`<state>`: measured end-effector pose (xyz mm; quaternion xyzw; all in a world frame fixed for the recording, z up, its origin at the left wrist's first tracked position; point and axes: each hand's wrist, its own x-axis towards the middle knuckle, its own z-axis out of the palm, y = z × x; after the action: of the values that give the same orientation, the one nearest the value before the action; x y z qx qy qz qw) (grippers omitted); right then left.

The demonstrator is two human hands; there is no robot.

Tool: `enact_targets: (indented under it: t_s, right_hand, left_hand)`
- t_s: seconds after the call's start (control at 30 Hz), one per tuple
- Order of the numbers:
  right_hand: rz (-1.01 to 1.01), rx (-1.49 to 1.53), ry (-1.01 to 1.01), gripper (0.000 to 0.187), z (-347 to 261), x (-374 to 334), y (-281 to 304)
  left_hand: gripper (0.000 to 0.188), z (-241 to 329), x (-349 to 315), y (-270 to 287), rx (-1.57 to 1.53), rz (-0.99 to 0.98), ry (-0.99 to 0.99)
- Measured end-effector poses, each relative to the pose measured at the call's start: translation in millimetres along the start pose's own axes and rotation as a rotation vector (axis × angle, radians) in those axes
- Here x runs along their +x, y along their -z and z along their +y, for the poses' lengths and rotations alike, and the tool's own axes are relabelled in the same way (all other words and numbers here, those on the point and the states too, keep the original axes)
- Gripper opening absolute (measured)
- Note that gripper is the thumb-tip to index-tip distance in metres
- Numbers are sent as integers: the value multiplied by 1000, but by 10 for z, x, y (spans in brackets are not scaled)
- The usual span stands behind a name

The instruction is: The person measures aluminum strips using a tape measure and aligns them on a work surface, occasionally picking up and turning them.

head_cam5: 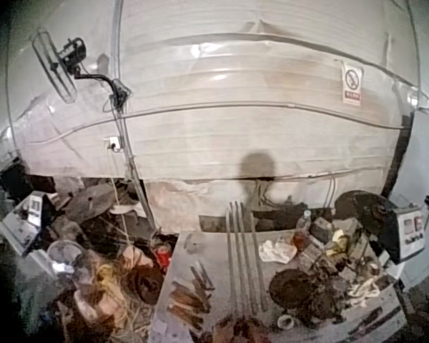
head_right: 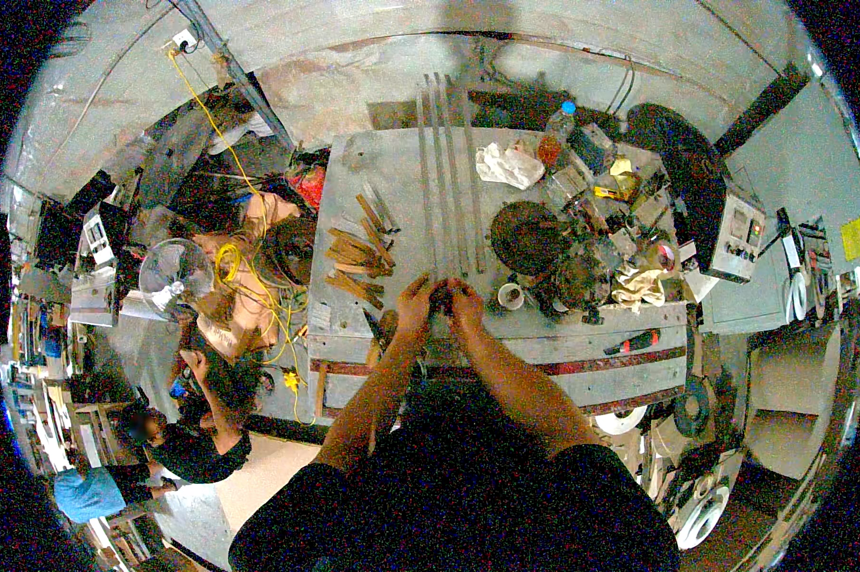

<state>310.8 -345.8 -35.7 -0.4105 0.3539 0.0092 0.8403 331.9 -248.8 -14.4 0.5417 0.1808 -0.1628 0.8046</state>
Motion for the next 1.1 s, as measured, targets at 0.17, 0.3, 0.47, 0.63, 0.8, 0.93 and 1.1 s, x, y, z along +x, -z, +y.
enact_targets:
  t_s: [0.17,0.3,0.47,0.63,0.8,0.93,1.1]
  right_hand:
    - [34,-27,-79,12,-80,32,-31]
    - [9,7,-75,13,-60,88,4]
    - [6,-28,-77,13,-73,46,30]
    - [3,10,-74,14,-19,74,-2]
    - [22,7,-13,20,-107,21,-10]
    - [108,-22,103,22,-98,172,21]
    - [141,-141,75,26,54,448,135]
  left_hand:
    - [44,-21,117,16,18,-14,18]
    - [41,-69,166,-7,-101,-14,25]
    - [33,-172,220,78,-138,-57,66]
    - [43,-233,268,155,-124,-64,45]
    - [51,-97,140,46,-80,-35,73]
    - [51,-102,160,1,-86,-43,66]
    - [49,-216,254,102,-54,-73,63]
